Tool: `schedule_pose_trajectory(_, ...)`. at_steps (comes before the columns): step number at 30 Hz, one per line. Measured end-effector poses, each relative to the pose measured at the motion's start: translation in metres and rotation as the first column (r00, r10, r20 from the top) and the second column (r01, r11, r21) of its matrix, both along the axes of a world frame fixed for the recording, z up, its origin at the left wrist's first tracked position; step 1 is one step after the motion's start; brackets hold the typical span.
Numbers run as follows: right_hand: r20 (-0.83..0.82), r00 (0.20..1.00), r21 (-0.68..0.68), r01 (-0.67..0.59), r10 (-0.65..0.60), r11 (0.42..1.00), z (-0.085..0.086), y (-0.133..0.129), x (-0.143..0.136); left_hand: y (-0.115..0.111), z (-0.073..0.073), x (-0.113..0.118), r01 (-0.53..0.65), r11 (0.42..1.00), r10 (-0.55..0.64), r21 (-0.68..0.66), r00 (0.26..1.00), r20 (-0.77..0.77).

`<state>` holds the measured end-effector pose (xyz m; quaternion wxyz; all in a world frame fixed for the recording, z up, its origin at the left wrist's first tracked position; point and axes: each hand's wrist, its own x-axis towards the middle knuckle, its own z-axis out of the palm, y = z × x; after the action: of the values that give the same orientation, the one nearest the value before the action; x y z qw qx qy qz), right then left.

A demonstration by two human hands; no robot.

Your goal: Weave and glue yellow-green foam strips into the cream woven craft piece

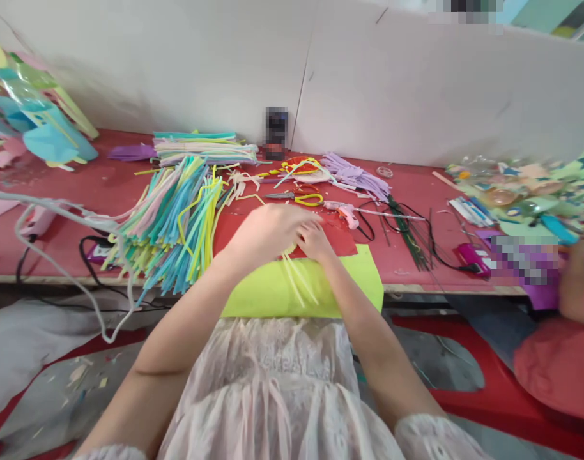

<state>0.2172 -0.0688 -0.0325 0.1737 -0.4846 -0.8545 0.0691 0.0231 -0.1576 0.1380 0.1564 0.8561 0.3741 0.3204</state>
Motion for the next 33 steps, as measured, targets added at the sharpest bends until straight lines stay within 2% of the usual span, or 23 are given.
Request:
schedule_pose_trajectory(1,-0.003,1.0,0.01,-0.001,0.001,1.0,0.0,0.0,0.0,0.025,-0.02,-0.003,-0.158,0.987,0.158,0.008,0.987,-0.014)
schedule_pose_trajectory(2,-0.007,1.0,0.025,0.001,-0.001,1.0,0.0,0.0,0.0,0.044,-0.041,-0.006,-0.258,0.966,0.258,0.008,0.966,-0.027)
schedule_pose_trajectory(4,-0.016,1.0,0.056,0.008,-0.007,0.998,-0.002,-0.001,0.0,0.066,-0.083,-0.011,-0.323,0.946,0.322,-0.009,0.945,-0.05)
schedule_pose_trajectory(7,-0.022,1.0,0.082,0.011,-0.01,0.997,-0.006,0.0,-0.001,0.067,-0.131,-0.012,-0.34,0.94,0.34,0.011,0.937,-0.079)
schedule_pose_trajectory(10,-0.034,0.999,0.072,0.005,-0.002,0.997,-0.008,0.001,0.0,0.057,-0.156,-0.01,-0.313,0.95,0.311,0.004,0.941,-0.133)
schedule_pose_trajectory(13,-0.045,0.999,0.058,0.0,0.003,0.998,-0.008,0.001,0.001,0.055,-0.166,-0.01,-0.266,0.964,0.262,-0.002,0.949,-0.177)
schedule_pose_trajectory(19,-0.089,0.996,0.117,-0.007,0.018,0.993,-0.005,-0.002,0.002,0.057,-0.167,-0.011,-0.19,0.982,0.189,0.012,0.958,-0.215)
schedule_pose_trajectory(29,-0.082,0.996,0.084,-0.028,0.035,0.996,-0.01,0.002,0.0,0.059,-0.174,-0.008,-0.211,0.977,0.207,-0.021,0.972,-0.109)
schedule_pose_trajectory(33,-0.093,0.995,0.106,-0.02,0.03,0.994,-0.009,0.001,0.001,0.064,-0.172,-0.012,-0.325,0.944,0.326,-0.045,0.946,-0.005)
